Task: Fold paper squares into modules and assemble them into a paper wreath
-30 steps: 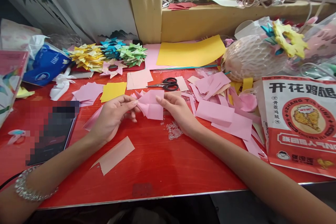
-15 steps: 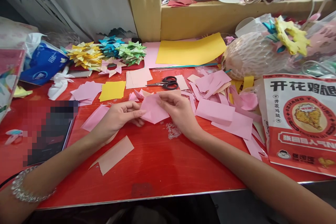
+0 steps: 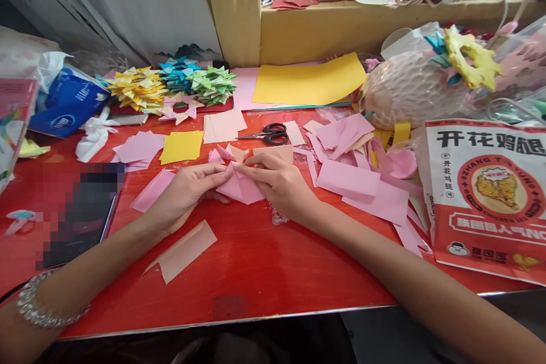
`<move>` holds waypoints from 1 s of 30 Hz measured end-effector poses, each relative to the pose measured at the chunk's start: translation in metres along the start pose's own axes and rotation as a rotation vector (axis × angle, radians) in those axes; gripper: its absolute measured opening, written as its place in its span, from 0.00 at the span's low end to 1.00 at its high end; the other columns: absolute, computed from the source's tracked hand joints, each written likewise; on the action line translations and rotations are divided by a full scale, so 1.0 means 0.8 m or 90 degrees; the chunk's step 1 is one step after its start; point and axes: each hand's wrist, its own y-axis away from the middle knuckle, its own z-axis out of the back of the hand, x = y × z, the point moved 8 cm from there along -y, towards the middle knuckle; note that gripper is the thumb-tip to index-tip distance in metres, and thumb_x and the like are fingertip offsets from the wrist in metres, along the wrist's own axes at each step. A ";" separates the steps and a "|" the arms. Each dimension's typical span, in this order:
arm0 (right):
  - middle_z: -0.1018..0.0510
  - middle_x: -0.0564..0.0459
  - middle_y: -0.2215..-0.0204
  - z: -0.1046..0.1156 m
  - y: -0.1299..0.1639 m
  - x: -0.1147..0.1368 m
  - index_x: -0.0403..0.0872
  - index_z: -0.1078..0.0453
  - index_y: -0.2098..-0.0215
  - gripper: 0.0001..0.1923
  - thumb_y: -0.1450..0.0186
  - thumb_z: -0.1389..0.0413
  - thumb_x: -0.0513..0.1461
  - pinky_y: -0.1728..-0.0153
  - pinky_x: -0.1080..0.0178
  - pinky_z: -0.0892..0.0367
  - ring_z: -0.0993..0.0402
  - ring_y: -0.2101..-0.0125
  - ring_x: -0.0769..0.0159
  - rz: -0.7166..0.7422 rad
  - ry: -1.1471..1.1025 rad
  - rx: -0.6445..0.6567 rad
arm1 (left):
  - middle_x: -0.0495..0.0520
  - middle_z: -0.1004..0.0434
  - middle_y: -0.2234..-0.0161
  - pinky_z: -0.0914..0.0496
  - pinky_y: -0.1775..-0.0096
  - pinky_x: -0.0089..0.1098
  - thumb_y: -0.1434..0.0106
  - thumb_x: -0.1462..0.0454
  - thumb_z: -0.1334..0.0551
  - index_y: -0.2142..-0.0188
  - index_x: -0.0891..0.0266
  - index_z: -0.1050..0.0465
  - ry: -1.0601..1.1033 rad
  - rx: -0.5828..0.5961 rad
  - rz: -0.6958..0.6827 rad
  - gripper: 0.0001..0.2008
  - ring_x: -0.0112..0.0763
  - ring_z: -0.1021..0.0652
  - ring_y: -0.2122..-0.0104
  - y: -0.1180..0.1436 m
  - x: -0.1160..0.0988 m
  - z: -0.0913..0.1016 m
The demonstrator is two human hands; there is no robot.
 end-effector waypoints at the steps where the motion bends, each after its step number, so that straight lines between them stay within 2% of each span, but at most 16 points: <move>1: 0.25 0.48 0.62 0.000 0.000 0.000 0.49 0.27 0.54 0.16 0.34 0.53 0.32 0.61 0.64 0.31 0.28 0.61 0.67 0.006 0.004 -0.001 | 0.52 0.25 0.66 0.26 0.68 0.25 0.41 0.58 0.39 0.63 0.61 0.24 0.002 0.001 0.000 0.11 0.27 0.25 0.67 0.000 0.000 0.000; 7: 0.25 0.47 0.62 0.001 -0.004 0.003 0.49 0.26 0.56 0.15 0.36 0.50 0.32 0.59 0.63 0.31 0.29 0.59 0.66 -0.010 -0.070 0.008 | 0.51 0.25 0.66 0.27 0.68 0.25 0.41 0.58 0.39 0.63 0.60 0.24 0.000 0.006 -0.008 0.11 0.27 0.26 0.65 0.000 0.000 -0.001; 9: 0.24 0.48 0.60 0.002 -0.005 0.001 0.48 0.25 0.58 0.12 0.36 0.48 0.34 0.55 0.62 0.33 0.29 0.57 0.65 -0.057 -0.132 0.010 | 0.51 0.25 0.66 0.27 0.68 0.25 0.41 0.58 0.39 0.63 0.61 0.24 0.000 0.003 -0.015 0.11 0.27 0.26 0.66 0.000 -0.001 0.000; 12: 0.22 0.50 0.59 0.001 -0.002 -0.013 0.47 0.24 0.63 0.09 0.36 0.46 0.39 0.53 0.62 0.34 0.28 0.56 0.64 -0.177 -0.235 -0.002 | 0.52 0.25 0.66 0.27 0.68 0.25 0.41 0.59 0.39 0.62 0.62 0.24 -0.013 -0.007 -0.020 0.11 0.28 0.26 0.66 0.000 -0.001 0.001; 15: 0.21 0.52 0.66 -0.004 0.007 -0.031 0.46 0.24 0.69 0.11 0.38 0.45 0.45 0.62 0.64 0.33 0.27 0.63 0.64 -0.312 -0.298 -0.015 | 0.52 0.24 0.65 0.27 0.65 0.28 0.40 0.58 0.40 0.60 0.62 0.25 -0.039 0.003 -0.015 0.13 0.30 0.25 0.65 0.002 0.000 -0.002; 18: 0.24 0.53 0.74 -0.007 0.014 -0.042 0.45 0.27 0.74 0.15 0.40 0.44 0.47 0.69 0.65 0.36 0.29 0.71 0.67 -0.393 -0.338 -0.028 | 0.51 0.23 0.64 0.28 0.64 0.28 0.39 0.56 0.42 0.59 0.62 0.26 -0.098 0.018 -0.015 0.14 0.29 0.24 0.66 0.004 0.000 -0.007; 24: 0.30 0.55 0.78 -0.022 0.022 -0.048 0.45 0.38 0.82 0.16 0.42 0.42 0.44 0.72 0.66 0.40 0.34 0.75 0.70 -0.487 -0.475 -0.012 | 0.49 0.24 0.66 0.33 0.64 0.27 0.37 0.56 0.44 0.62 0.60 0.26 -0.242 0.006 -0.065 0.13 0.28 0.26 0.67 0.008 -0.008 -0.008; 30: 0.28 0.53 0.75 -0.030 0.025 -0.049 0.45 0.45 0.84 0.18 0.43 0.42 0.41 0.73 0.66 0.40 0.32 0.73 0.69 -0.532 -0.532 0.004 | 0.48 0.25 0.66 0.36 0.65 0.28 0.37 0.57 0.44 0.62 0.60 0.26 -0.326 -0.009 -0.091 0.12 0.28 0.28 0.66 0.008 -0.013 -0.005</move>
